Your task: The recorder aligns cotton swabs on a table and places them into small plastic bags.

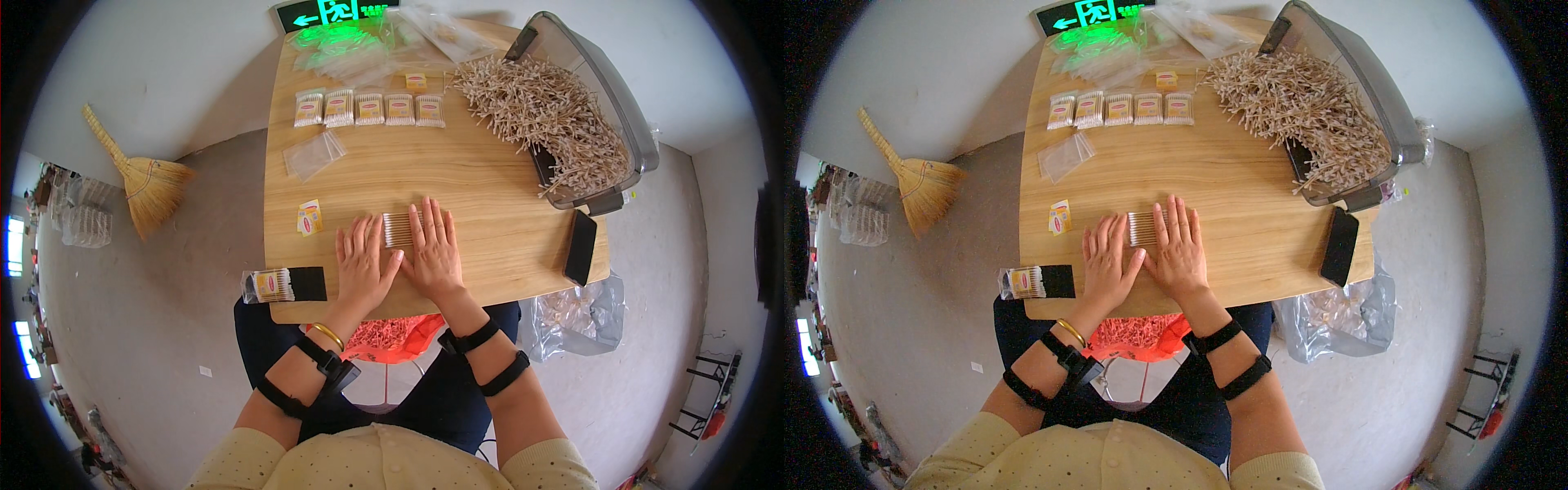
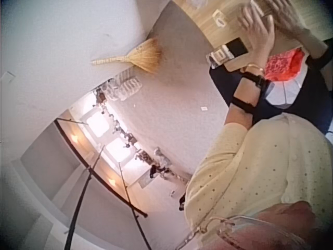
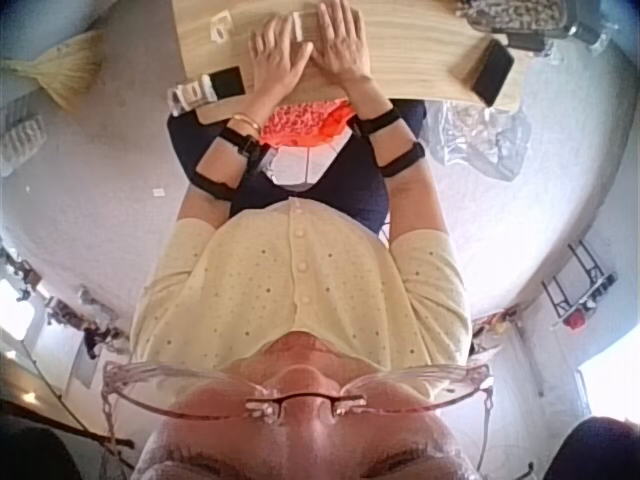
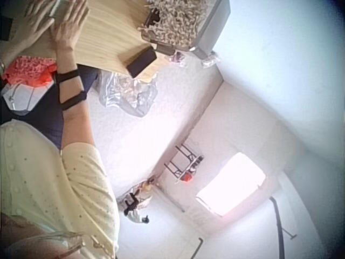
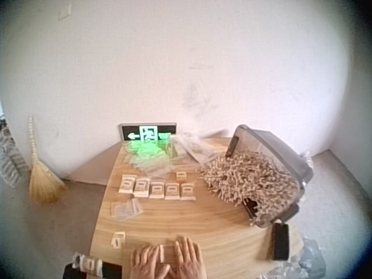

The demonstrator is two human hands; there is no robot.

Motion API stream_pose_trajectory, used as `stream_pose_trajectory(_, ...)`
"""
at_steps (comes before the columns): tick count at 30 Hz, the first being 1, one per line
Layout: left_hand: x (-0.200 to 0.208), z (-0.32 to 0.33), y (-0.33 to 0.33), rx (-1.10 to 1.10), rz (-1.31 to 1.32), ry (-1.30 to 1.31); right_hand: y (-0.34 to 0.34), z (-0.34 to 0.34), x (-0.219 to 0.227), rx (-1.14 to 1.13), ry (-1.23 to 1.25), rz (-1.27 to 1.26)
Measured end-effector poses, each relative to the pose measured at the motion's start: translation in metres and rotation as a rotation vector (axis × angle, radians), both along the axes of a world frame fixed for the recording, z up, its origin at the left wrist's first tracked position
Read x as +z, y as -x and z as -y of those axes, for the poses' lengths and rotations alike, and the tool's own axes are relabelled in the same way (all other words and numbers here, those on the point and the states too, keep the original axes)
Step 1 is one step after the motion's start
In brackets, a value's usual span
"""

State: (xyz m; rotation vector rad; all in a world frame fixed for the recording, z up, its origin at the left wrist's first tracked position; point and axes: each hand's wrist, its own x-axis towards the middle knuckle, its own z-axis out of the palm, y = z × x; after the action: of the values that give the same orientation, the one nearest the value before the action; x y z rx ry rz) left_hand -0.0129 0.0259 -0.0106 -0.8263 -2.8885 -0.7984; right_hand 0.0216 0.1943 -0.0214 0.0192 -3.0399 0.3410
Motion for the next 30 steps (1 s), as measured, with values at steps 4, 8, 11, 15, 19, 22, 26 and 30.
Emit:
stream_pose_trajectory(4,0.005,-0.009,0.01,-0.091,-0.1,0.081,0.001,0.002,-0.006,-0.013,0.02,0.001)
stream_pose_trajectory(8,-0.001,-0.019,0.02,-0.215,-0.076,0.119,-0.001,-0.002,-0.008,-0.003,-0.023,-0.01)
stream_pose_trajectory(11,-0.006,-0.019,0.021,-0.213,-0.08,0.108,-0.001,-0.004,-0.011,-0.009,0.036,-0.092)
stream_pose_trajectory(15,-0.006,-0.017,0.021,-0.221,-0.068,0.09,0.002,0.0,0.0,-0.017,-0.013,-0.059)
stream_pose_trajectory(19,0.009,-0.001,0.013,-0.179,0.034,-0.102,0.001,0.001,0.001,0.009,-0.004,-0.075)
stream_pose_trajectory(22,0.031,0.054,0.006,-0.095,-0.035,-0.127,0.001,0.003,-0.002,0.013,0.038,-0.074)
stream_pose_trajectory(26,0.022,0.162,0.014,0.286,-0.035,-0.049,-0.005,0.013,-0.002,0.032,0.025,-0.053)
stream_pose_trajectory(30,-0.004,0.231,0.013,0.542,0.004,-0.031,-0.01,0.078,0.0,0.16,0.023,0.009)
